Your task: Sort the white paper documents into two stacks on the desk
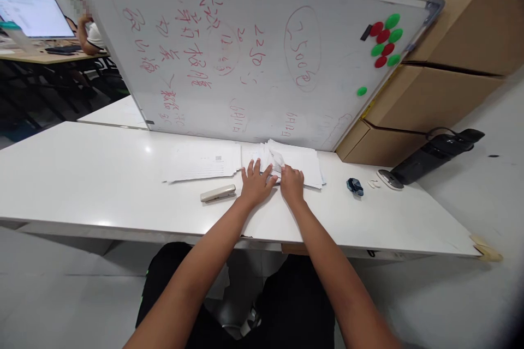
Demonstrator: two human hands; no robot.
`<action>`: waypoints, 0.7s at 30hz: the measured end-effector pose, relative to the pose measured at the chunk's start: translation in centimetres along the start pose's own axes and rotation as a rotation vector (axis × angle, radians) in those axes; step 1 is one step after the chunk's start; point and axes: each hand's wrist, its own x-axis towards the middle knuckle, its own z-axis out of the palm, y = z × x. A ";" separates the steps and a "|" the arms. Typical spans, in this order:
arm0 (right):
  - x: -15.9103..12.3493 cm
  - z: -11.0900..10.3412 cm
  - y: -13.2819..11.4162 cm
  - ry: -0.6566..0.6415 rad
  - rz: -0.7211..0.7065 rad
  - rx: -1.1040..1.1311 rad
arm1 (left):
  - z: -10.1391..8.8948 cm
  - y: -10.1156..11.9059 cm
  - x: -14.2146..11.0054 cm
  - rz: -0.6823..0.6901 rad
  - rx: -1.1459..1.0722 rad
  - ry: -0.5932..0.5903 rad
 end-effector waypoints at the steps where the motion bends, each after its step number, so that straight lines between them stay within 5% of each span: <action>1: 0.0 0.0 0.1 0.010 -0.012 -0.002 | 0.0 0.0 0.0 0.001 -0.003 0.001; 16: -0.3 0.3 0.8 0.156 -0.146 0.061 | 0.0 -0.2 0.1 -0.024 -0.035 0.023; 21: -0.3 0.3 1.0 0.203 -0.049 0.112 | 0.2 -0.3 0.0 -0.007 -0.018 -0.037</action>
